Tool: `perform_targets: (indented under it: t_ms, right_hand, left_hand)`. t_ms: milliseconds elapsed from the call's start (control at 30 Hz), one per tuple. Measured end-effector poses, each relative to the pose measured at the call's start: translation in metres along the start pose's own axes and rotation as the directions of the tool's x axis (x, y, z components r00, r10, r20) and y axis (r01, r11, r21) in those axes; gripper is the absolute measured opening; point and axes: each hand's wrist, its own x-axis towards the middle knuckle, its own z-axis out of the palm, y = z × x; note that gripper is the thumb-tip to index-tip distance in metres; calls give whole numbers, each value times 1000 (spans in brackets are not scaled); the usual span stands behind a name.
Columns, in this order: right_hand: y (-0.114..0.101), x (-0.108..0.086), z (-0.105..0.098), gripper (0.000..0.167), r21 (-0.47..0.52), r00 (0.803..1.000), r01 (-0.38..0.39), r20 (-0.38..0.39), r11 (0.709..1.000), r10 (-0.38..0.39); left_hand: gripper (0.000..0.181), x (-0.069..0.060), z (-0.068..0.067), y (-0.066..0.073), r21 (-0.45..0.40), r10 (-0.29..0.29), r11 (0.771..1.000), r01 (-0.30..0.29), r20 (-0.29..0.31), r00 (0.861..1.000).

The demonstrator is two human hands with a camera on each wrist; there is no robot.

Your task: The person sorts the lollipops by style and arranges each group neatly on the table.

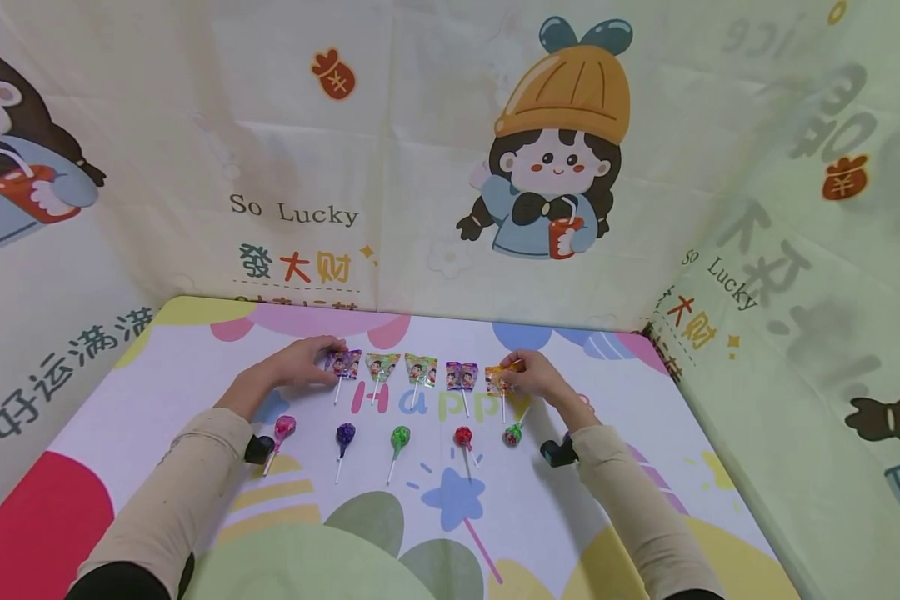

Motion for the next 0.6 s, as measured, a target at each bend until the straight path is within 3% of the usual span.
perform_targets:
  t_ms: [200,467,600]
  right_hand:
    - [-5,-1,2,21,-29,1000,0,-32,1000,-1]
    - [-3,1,5,30,-191,995,-9,-104,981,-11]
    - [-5,-3,6,33,-203,992,13,-117,979,-37]
  left_hand:
    - [68,-1,-2,4,-5,-7,1000,7,8,1000]
    - [68,-1,-2,3,-1,-5,1000,5,6,1000]
    - [72,-3,-3,2,6,-3,1000,3,7,1000]
